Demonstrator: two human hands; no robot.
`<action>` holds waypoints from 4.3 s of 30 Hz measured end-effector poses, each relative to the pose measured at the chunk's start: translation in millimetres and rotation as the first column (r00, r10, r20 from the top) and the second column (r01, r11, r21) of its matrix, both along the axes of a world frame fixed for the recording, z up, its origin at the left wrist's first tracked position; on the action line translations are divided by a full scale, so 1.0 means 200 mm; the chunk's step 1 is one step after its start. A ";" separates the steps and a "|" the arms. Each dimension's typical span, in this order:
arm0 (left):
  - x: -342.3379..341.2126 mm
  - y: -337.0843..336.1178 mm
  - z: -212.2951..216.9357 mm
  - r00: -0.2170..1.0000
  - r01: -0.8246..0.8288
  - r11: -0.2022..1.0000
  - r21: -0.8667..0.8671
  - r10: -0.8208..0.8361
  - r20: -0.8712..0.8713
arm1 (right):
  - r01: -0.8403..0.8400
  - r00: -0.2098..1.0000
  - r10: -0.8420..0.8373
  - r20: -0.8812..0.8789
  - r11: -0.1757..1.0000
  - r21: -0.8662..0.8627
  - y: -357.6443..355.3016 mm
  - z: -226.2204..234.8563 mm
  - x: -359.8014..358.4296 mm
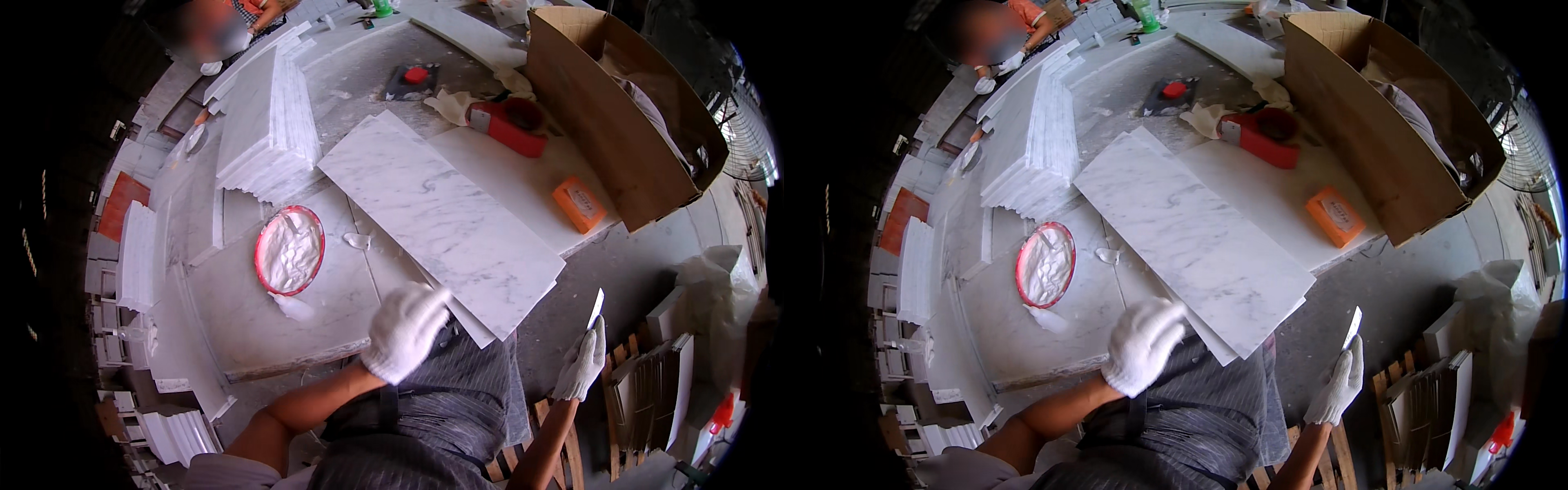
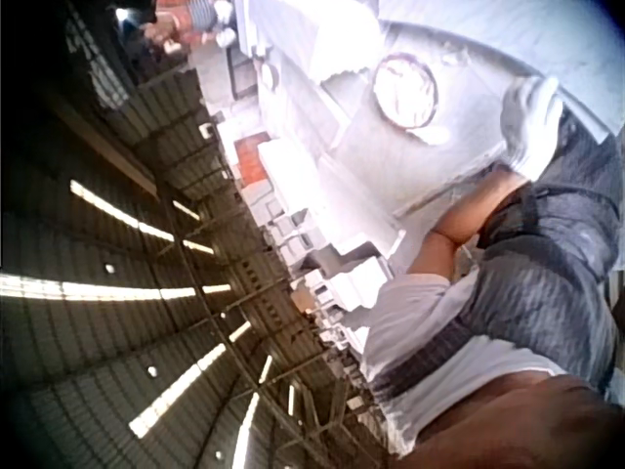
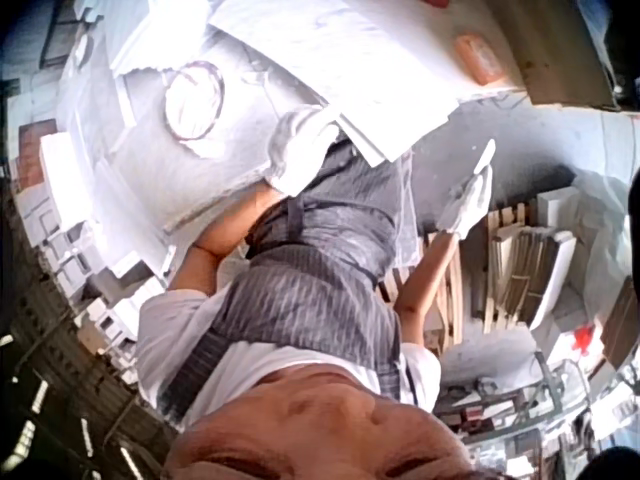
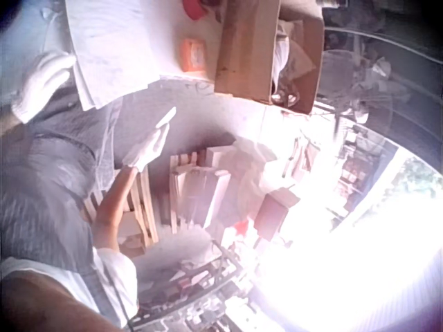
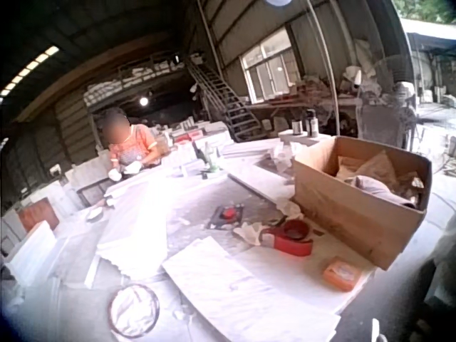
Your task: The person applies a white paste to the edges of a rectangular stone slab using a putty knife and a cloth, then wipes the surface. The person repeats this process on multiple slabs, stacking finished pieces on the table.
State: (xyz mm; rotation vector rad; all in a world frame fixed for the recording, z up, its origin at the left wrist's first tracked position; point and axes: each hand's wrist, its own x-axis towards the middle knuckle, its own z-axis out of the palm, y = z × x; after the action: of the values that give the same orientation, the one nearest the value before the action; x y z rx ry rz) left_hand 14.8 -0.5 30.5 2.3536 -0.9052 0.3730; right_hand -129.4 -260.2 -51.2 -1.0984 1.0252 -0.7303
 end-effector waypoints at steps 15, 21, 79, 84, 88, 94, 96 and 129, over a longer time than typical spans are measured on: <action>0.40 0.26 -0.21 0.823 -0.567 0.821 0.068 0.567 0.012 | -0.095 0.995 0.091 -0.049 0.990 -0.100 -0.03 -0.12 -0.03; 0.25 -0.07 -0.09 0.960 -0.253 0.907 -0.336 0.192 -0.205 | -0.119 0.988 0.108 -0.109 0.988 -0.101 -0.02 -0.11 -0.01; 0.26 0.33 -0.11 0.864 -0.447 0.876 0.178 0.475 -0.169 | -0.485 0.875 0.477 -0.086 0.855 -0.183 -0.07 0.18 0.45; 0.22 0.28 -0.04 0.904 -0.428 0.903 0.018 0.428 0.003 | -0.478 0.878 0.474 -0.071 0.860 -0.177 -0.06 0.17 0.44; 0.19 0.16 -0.02 0.956 -0.275 0.960 -0.047 0.278 0.098 | -0.469 0.883 0.447 -0.144 0.850 -0.238 0.03 0.17 0.37; 0.25 -0.14 -0.03 0.967 0.248 0.917 0.313 -0.252 -0.028 | -0.312 0.950 0.286 -0.126 0.860 -0.404 0.12 0.28 0.37; 0.35 -0.21 -0.04 0.945 0.313 0.858 0.407 -0.323 -0.046 | -0.159 0.981 0.193 0.031 0.881 -0.445 0.22 0.39 0.44; -0.14 -0.40 -0.46 0.481 0.674 0.616 -0.408 -0.785 -0.390 | -0.172 0.869 0.201 0.451 0.980 -0.103 0.10 0.27 0.51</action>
State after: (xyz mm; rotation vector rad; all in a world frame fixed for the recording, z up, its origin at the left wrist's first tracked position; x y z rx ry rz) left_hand -14.0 -80.2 -61.2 1.5042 -1.3884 -0.5255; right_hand -27.9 -240.6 2.4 -0.9931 0.4860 -0.8177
